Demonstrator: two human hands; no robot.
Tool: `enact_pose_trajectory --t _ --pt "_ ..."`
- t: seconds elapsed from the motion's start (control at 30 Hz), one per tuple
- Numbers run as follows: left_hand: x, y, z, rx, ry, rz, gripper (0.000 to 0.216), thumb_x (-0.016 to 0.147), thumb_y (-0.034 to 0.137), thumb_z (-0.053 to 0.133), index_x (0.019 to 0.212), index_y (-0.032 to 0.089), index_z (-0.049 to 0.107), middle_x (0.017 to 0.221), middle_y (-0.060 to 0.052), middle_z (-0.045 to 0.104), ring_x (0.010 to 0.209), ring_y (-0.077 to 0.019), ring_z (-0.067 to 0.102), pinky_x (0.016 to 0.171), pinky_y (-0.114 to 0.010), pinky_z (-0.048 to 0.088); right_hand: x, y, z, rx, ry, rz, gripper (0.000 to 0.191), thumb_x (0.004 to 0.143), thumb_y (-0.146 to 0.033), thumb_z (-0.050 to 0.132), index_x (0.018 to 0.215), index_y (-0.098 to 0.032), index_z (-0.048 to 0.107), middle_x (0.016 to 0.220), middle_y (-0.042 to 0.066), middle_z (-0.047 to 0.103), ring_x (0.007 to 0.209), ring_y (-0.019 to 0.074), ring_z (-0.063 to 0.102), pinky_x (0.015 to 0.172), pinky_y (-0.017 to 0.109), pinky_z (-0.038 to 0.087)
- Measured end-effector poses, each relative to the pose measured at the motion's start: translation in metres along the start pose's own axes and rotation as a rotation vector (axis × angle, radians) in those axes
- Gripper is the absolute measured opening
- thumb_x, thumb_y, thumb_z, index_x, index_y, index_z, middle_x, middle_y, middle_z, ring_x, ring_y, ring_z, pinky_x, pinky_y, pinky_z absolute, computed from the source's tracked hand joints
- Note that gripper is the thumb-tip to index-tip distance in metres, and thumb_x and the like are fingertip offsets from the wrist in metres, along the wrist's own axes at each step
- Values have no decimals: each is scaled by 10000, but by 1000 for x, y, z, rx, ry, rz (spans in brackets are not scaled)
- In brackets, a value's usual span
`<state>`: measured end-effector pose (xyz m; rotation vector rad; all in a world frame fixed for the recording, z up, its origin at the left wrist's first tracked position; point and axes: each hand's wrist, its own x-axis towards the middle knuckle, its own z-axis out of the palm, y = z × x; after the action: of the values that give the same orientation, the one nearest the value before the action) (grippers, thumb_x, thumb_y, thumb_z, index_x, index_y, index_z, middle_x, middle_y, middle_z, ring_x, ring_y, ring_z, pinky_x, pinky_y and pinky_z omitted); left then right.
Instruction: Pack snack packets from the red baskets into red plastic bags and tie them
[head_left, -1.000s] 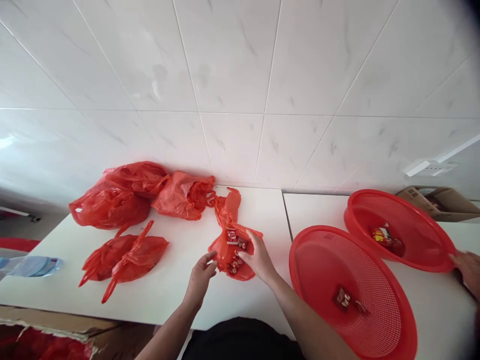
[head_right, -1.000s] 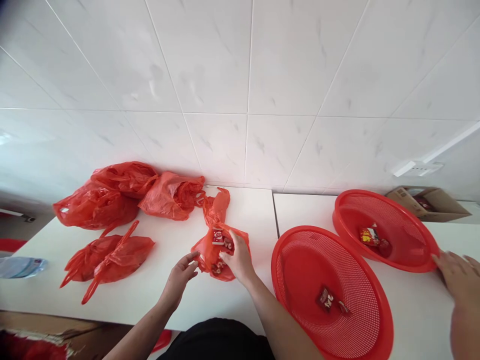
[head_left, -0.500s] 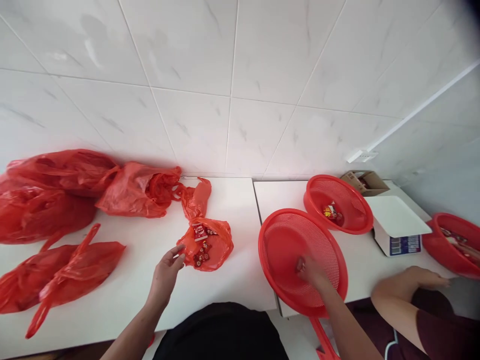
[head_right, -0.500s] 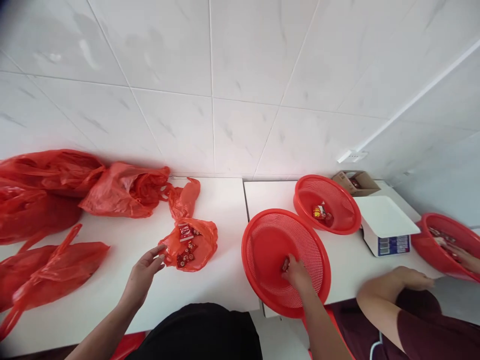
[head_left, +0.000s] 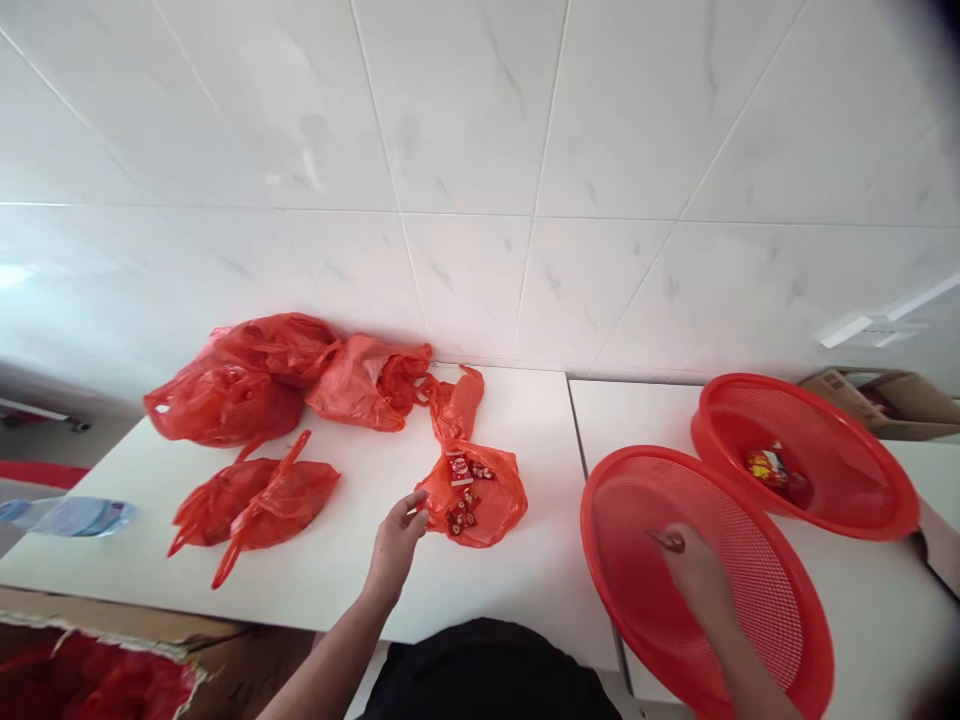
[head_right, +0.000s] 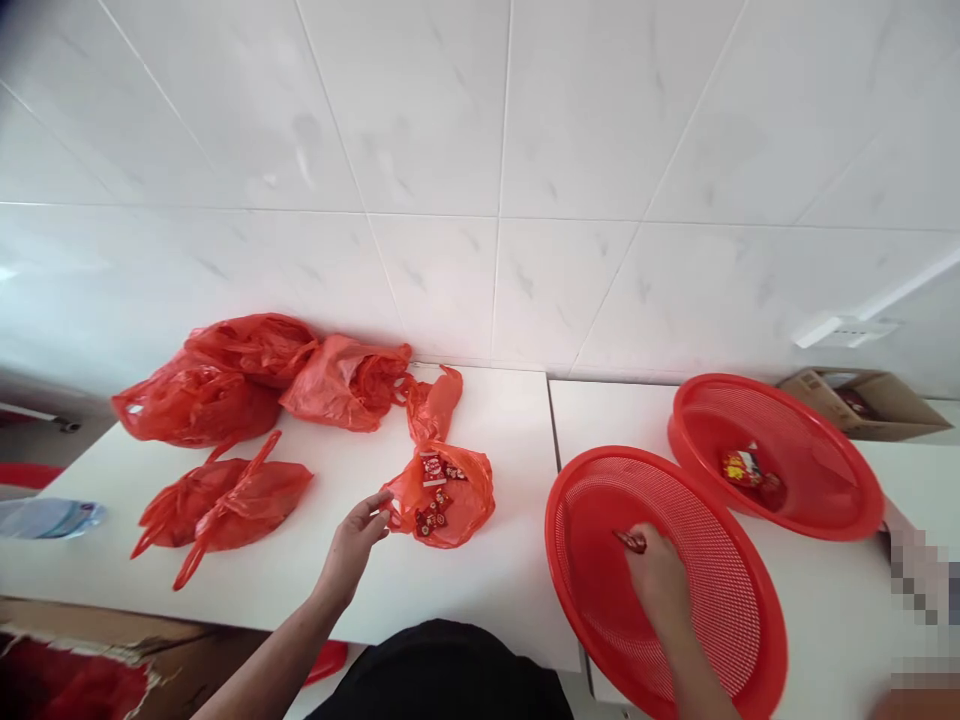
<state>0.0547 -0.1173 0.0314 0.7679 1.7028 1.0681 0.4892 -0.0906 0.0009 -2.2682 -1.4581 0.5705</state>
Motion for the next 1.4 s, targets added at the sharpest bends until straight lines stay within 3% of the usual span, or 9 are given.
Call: enact_pose_trajectory --t 0.23,0.4,0.57,0.7,0.87,0.97,1.13,1.33,1.4 --pt "-4 4 0 -32 2 -1 559 751 403 612 1231 118 589 830 -55 699 815 -209 638 814 -356 472 -39 -156 39 463 -269 -405 108 745 -282 541 830 -230 582 902 42 653 821 203 618 723 300 475" --pt "-5 8 -4 -30 -4 29 526 755 389 612 1218 139 602 907 -76 716 856 -218 639 822 -350 466 -53 -212 98 453 -418 -573 275 699 -186 513 950 -230 618 988 43 627 882 205 618 773 335 505" --pt "-3 4 -9 3 -12 44 516 757 373 618 1225 158 609 926 -84 722 871 -225 647 841 -357 457 -39 -210 112 233 -220 -613 537 726 -159 493 1254 -252 521 1180 80 571 1100 248 554 936 393 462" --pt "-3 6 -10 72 -31 58 481 772 364 595 1209 164 619 961 -83 720 866 -210 653 831 -346 471 -28 -195 115 59 -205 -430 654 737 -303 581 1352 -175 400 1262 145 499 1111 268 545 844 351 482" --pt "-1 36 -11 148 -10 123 419 761 331 594 1145 173 650 999 -84 717 950 -224 654 828 -348 496 -15 -193 108 32 -370 -246 285 771 -407 529 917 -173 600 990 102 615 804 209 599 646 301 427" --pt "-2 66 -19 127 42 253 369 790 333 575 1116 177 647 1027 -83 709 957 -209 652 812 -333 513 -11 -204 80 207 -344 -277 220 799 -419 502 729 -212 533 778 10 607 720 166 562 634 269 396" --pt "-7 103 -32 221 173 528 258 829 319 568 1044 209 658 1068 -58 688 912 -169 650 796 -300 520 -19 -216 21 586 -362 -251 288 765 -493 601 724 -222 514 699 -35 548 679 142 503 633 254 385" --pt "-3 106 -41 500 191 691 316 849 227 536 1155 228 613 937 -27 703 800 -150 639 747 -292 524 -33 -211 11 874 -411 -206 315 715 -444 716 699 -211 504 1227 49 585 1065 203 554 843 302 433" --pt "-2 107 -43 652 174 813 261 868 211 523 1101 227 641 934 -37 705 835 -170 628 767 -311 514 -34 -213 21 1051 -465 -174 308 728 -423 719 701 -216 492 1194 48 616 1081 195 556 887 324 432"
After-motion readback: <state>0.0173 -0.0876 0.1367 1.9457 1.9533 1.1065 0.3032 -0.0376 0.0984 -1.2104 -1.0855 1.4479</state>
